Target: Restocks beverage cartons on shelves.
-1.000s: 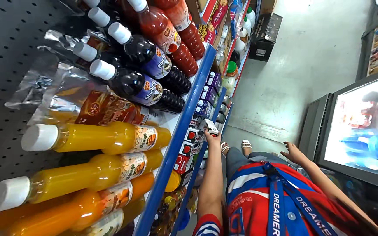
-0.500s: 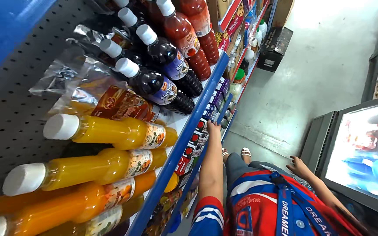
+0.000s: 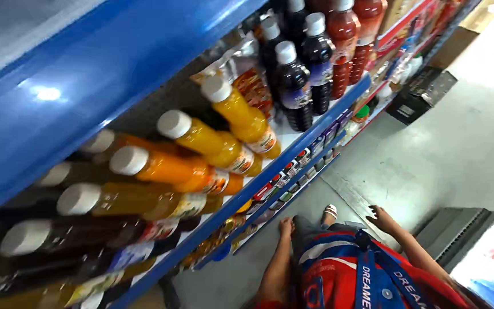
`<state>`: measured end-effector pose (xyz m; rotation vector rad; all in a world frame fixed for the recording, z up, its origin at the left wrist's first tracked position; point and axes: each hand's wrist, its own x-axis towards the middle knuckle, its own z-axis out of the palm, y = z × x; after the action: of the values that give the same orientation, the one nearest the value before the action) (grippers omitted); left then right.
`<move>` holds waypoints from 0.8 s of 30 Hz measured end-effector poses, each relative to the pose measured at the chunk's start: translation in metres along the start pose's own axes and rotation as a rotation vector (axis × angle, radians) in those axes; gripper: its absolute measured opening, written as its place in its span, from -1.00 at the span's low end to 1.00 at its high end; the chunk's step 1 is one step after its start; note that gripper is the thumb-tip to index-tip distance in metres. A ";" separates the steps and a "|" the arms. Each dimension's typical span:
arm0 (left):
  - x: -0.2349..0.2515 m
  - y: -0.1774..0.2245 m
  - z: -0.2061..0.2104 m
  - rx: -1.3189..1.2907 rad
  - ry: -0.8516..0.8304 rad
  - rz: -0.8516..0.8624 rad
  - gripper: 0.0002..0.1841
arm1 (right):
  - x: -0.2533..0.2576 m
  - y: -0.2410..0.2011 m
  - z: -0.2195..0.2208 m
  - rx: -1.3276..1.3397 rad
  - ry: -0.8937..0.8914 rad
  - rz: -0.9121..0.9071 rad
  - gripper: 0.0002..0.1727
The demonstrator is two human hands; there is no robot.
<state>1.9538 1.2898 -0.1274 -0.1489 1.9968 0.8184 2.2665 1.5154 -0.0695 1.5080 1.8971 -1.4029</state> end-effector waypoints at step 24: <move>-0.169 -0.255 -0.037 -1.144 0.693 -0.484 -0.62 | -0.004 -0.405 0.282 -1.388 -0.918 -0.889 -0.36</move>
<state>2.1256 1.0354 -0.1028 -1.6770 1.6704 1.6103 1.8292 1.2974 -0.0009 -0.5790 1.9953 -0.4036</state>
